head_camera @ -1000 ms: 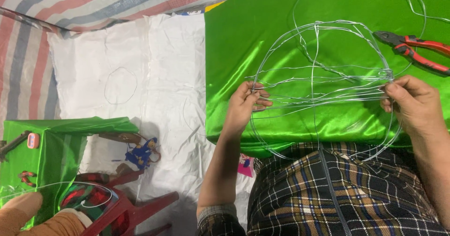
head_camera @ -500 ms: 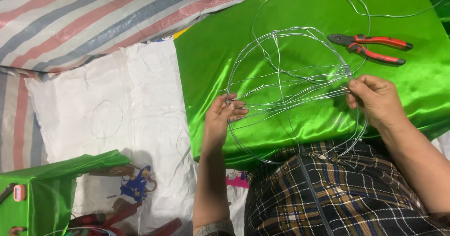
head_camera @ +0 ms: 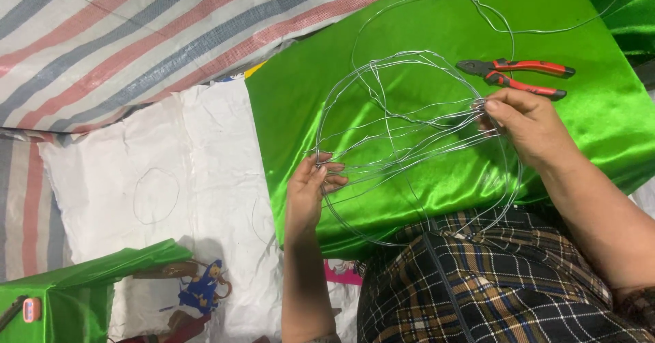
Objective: Assembling a 3D wire frame by bending, twisting, and cutting metal wire
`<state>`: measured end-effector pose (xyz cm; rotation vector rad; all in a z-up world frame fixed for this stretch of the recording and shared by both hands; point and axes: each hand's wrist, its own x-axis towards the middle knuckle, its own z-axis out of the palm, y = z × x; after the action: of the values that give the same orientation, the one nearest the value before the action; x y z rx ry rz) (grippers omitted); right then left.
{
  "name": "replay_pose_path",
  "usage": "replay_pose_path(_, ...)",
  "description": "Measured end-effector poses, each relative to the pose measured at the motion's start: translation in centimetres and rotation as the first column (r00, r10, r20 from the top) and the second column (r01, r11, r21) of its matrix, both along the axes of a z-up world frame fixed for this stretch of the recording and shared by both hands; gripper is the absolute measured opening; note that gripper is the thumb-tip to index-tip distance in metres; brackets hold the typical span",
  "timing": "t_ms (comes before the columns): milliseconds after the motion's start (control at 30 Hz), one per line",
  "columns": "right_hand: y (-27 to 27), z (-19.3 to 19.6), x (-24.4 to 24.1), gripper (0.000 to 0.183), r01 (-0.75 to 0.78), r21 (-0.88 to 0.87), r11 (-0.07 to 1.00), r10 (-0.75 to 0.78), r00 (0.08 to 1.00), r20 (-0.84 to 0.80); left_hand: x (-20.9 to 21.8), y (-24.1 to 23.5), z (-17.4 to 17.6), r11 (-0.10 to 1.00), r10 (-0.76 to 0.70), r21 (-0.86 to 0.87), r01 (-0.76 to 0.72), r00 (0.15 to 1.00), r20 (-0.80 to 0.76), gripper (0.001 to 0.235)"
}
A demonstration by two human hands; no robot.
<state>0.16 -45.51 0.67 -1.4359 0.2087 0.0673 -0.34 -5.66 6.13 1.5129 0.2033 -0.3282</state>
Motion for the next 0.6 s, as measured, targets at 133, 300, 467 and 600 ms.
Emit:
replay_pose_path(133,0.3,0.6,0.7,0.008,0.035,0.117,0.993,-0.026,0.996,-0.080,-0.4,-0.6,1.4,0.995,0.023,0.099,-0.023,1.000,-0.001,0.029)
replay_pose_path(300,0.9,3.7,0.7,0.030,0.010,-0.168,0.986,-0.003,0.999,0.041,-0.7,-1.0,1.9,0.995,-0.048,0.097,0.038,0.994,0.095,0.036)
replay_pose_path(467,-0.7,1.6,1.4,0.022,0.020,-0.492,0.870,0.082,0.979,0.184,-0.6,-1.0,2.3,0.992,-0.068,0.112,0.055,0.991,0.113,0.036)
replay_pose_path(600,-0.9,0.2,1.9,0.012,-0.004,-0.128,0.992,0.011,0.998,0.054,-0.5,-0.6,1.7,0.991,-0.094,0.102,0.082,0.987,0.126,0.039)
